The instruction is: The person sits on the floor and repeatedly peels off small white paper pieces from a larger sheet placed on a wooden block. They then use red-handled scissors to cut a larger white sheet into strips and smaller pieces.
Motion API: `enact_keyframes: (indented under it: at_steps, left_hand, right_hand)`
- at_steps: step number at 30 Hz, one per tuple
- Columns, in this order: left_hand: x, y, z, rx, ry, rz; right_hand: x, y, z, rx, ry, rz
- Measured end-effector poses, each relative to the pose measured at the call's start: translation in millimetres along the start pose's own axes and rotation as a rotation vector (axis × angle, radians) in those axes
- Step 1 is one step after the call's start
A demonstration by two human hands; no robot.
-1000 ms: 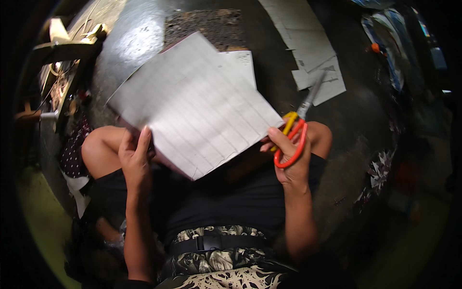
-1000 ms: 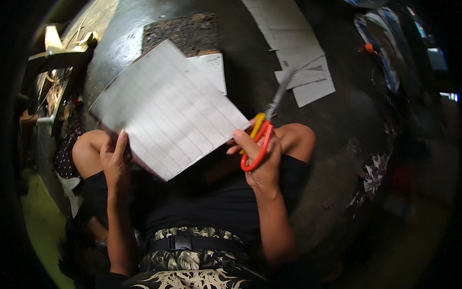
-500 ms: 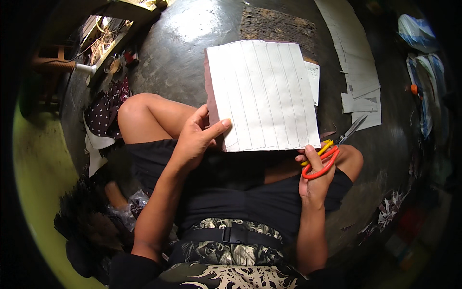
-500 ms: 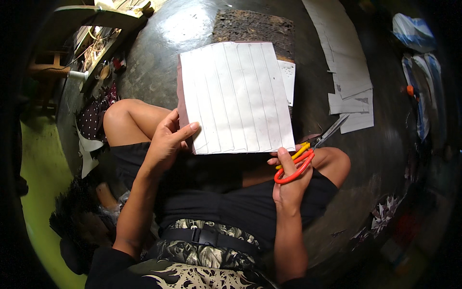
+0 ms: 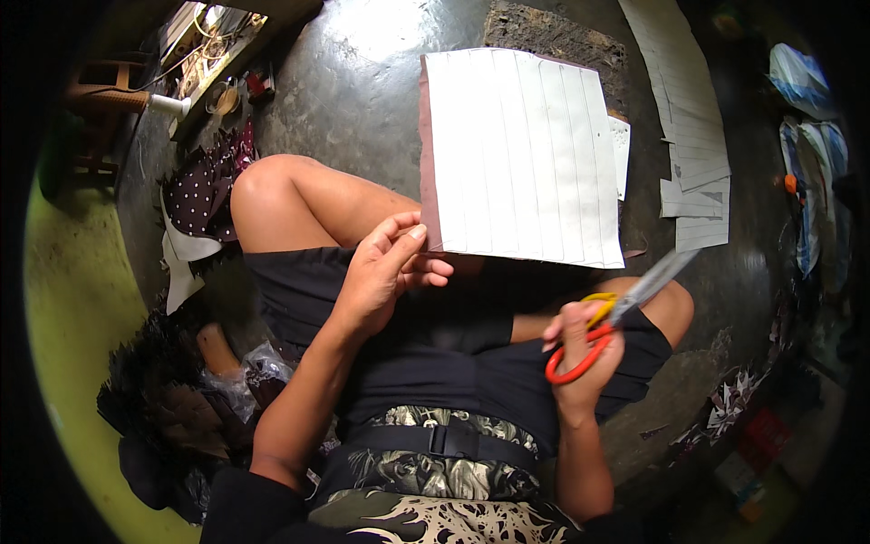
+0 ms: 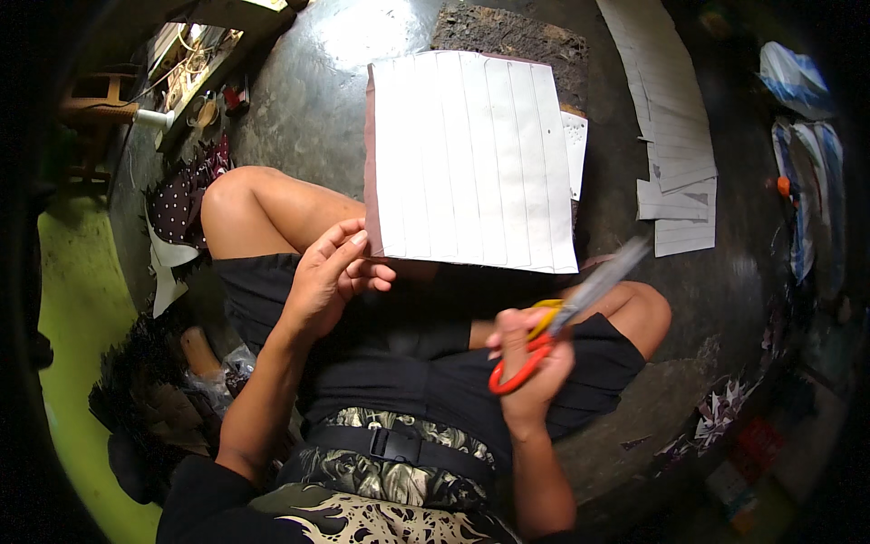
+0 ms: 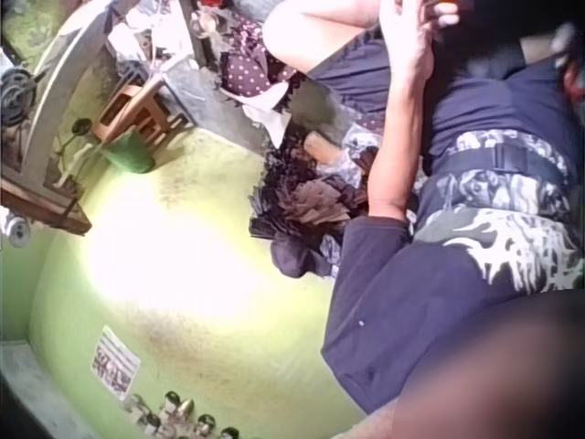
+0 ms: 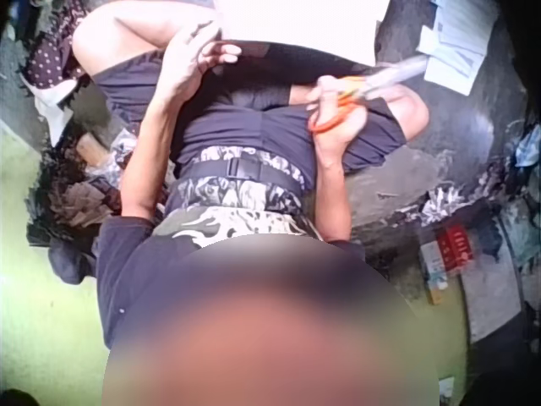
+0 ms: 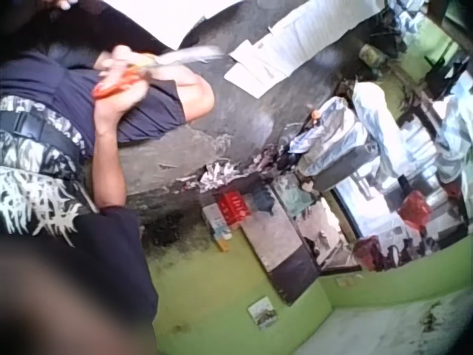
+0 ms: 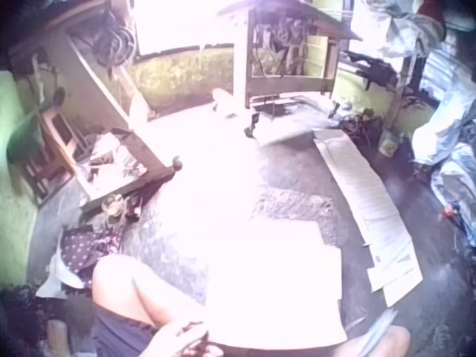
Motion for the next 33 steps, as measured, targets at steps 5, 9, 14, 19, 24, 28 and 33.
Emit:
enact_keyframes:
  at_steps: [5,9,14,19,24,28,33]
  left_hand:
    - [-8.9,6.3,-10.4,0.096,-0.017,-0.200]
    - [-13.7,3.7,-10.7,0.165,-0.051,-0.232]
    - [-19.7,2.3,-1.8,0.238,-0.076,-0.243]
    - [-33.5,-18.7,12.0,0.261,-0.052,-0.327]
    - [-22.8,-87.6,34.5,0.305,-0.436,-0.932]
    - [-15.8,-61.4,11.3,0.469,-0.211,-0.604]
    - [-4.5,2.3,-13.8,0.029,-0.064,-0.069]
  right_hand:
    - [-8.1,-11.9,-48.2,0.002,0.192,-0.073]
    - [3.9,-23.2,-77.1,0.004,0.160,-0.042]
    - [17.3,-24.5,-85.4,0.176,0.064,-0.031]
    - [27.3,-24.8,-88.8,0.244,-0.007,-0.026]
    - [25.9,-25.5,-89.5,0.251,-0.015,-0.040]
    - [13.6,-18.6,-78.1,0.225,0.056,-0.172]
    - [-19.1,2.8,-25.6,-0.197,0.465,-0.300]
Point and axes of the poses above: each hand's wrist, its own x-axis towards the middle knuckle, its own z-axis out of the back of the hand, y = z × x, the point moved 2 cm from there along x, towards the middle knuckle, and after that the axes turned 7 degrees about -x, right-handed, at the moved point
